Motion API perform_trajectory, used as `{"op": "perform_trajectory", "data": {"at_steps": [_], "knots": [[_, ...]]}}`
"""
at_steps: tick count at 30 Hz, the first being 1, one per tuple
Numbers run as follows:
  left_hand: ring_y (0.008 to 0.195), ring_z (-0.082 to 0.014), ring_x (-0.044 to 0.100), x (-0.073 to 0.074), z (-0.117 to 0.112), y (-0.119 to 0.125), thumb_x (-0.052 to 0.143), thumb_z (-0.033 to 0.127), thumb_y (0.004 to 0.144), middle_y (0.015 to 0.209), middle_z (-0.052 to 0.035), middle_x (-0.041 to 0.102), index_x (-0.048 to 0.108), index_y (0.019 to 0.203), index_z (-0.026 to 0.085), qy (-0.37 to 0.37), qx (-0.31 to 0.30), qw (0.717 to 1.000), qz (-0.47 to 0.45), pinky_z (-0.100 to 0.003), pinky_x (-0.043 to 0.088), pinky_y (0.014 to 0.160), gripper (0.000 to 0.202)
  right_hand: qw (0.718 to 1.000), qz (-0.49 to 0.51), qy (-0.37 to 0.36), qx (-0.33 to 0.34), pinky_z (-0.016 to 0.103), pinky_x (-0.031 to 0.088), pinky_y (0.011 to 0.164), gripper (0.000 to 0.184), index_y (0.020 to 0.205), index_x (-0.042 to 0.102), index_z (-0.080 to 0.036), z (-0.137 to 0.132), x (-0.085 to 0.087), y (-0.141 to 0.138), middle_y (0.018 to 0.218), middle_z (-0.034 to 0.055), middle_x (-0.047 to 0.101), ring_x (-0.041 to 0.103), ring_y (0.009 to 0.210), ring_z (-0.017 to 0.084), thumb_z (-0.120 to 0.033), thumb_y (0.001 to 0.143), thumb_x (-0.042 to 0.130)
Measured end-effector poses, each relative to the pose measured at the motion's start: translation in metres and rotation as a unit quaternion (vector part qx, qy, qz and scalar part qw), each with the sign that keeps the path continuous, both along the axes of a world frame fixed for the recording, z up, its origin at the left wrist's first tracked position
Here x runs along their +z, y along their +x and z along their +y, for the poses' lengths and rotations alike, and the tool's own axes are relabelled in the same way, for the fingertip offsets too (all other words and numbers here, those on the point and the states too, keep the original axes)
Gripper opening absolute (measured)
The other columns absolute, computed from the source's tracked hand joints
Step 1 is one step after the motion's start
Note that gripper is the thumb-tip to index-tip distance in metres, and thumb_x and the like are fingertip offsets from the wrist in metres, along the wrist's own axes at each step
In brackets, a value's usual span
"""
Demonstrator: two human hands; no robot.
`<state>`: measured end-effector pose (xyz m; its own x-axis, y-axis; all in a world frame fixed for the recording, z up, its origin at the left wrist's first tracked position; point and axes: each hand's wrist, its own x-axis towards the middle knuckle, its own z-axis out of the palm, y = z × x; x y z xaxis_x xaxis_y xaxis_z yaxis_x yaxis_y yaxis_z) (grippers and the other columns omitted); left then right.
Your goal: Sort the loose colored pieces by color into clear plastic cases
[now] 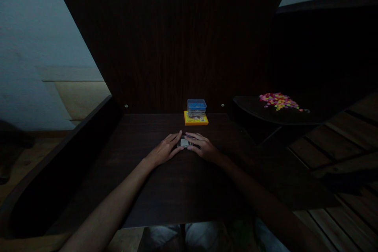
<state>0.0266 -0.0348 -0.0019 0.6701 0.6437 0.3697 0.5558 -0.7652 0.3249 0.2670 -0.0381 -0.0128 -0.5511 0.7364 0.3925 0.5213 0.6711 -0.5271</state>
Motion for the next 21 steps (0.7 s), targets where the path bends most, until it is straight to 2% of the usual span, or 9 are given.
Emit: {"op": "perform_trajectory", "data": {"at_steps": [4, 10, 12, 17, 21], "knots": [[0.134, -0.0266, 0.048, -0.0031, -0.0004, -0.0009, 0.046, 0.046, 0.096, 0.147, -0.0159, 0.046, 0.014, 0.154, 0.021, -0.01, 0.008, 1.0, -0.023, -0.048, 0.043, 0.11, 0.071, 0.999, 0.031, -0.006, -0.01, 0.047, 0.043, 0.108, 0.052, 0.14, 0.052, -0.024, -0.0017, 0.0018, -0.0004, 0.138, 0.0125, 0.056, 0.052, 0.128, 0.025, -0.033, 0.09, 0.062], [0.133, -0.026, 0.049, 0.0008, -0.0036, 0.0002, 0.048, 0.044, 0.095, 0.144, -0.0153, 0.05, 0.019, 0.154, 0.023, -0.006, 0.01, 0.999, -0.046, -0.047, 0.046, 0.107, 0.069, 0.998, 0.061, -0.014, -0.017, 0.045, 0.044, 0.107, 0.053, 0.139, 0.052, -0.022, -0.003, 0.0026, -0.0021, 0.135, 0.0131, 0.057, 0.054, 0.126, 0.025, -0.034, 0.089, 0.063], [0.132, -0.0258, 0.051, 0.0019, -0.0046, 0.0009, 0.049, 0.043, 0.096, 0.143, -0.0151, 0.052, 0.023, 0.152, 0.022, 0.003, 0.008, 0.999, -0.051, -0.047, 0.047, 0.106, 0.066, 0.997, 0.069, -0.017, -0.019, 0.046, 0.045, 0.107, 0.05, 0.137, 0.054, -0.023, -0.0033, 0.0028, -0.0022, 0.135, 0.0126, 0.058, 0.055, 0.125, 0.025, -0.035, 0.089, 0.063], [0.129, -0.0252, 0.053, 0.0027, -0.0056, 0.003, 0.047, 0.038, 0.097, 0.142, -0.0135, 0.053, 0.046, 0.141, 0.023, 0.043, 0.005, 0.997, -0.061, -0.048, 0.048, 0.105, 0.047, 0.995, 0.095, -0.011, -0.029, 0.045, 0.048, 0.103, 0.042, 0.129, 0.061, -0.024, -0.0046, 0.005, -0.0026, 0.126, 0.0114, 0.063, 0.059, 0.119, 0.025, -0.034, 0.088, 0.064], [0.128, -0.0255, 0.053, 0.0036, -0.0052, 0.0024, 0.053, 0.039, 0.094, 0.143, -0.0147, 0.052, 0.049, 0.139, 0.021, 0.07, -0.002, 0.995, -0.075, -0.047, 0.05, 0.103, 0.049, 0.992, 0.12, -0.005, -0.041, 0.044, 0.048, 0.102, 0.039, 0.127, 0.063, -0.025, -0.0058, 0.0051, -0.0042, 0.124, 0.0106, 0.064, 0.059, 0.117, 0.025, -0.033, 0.089, 0.063]]}}
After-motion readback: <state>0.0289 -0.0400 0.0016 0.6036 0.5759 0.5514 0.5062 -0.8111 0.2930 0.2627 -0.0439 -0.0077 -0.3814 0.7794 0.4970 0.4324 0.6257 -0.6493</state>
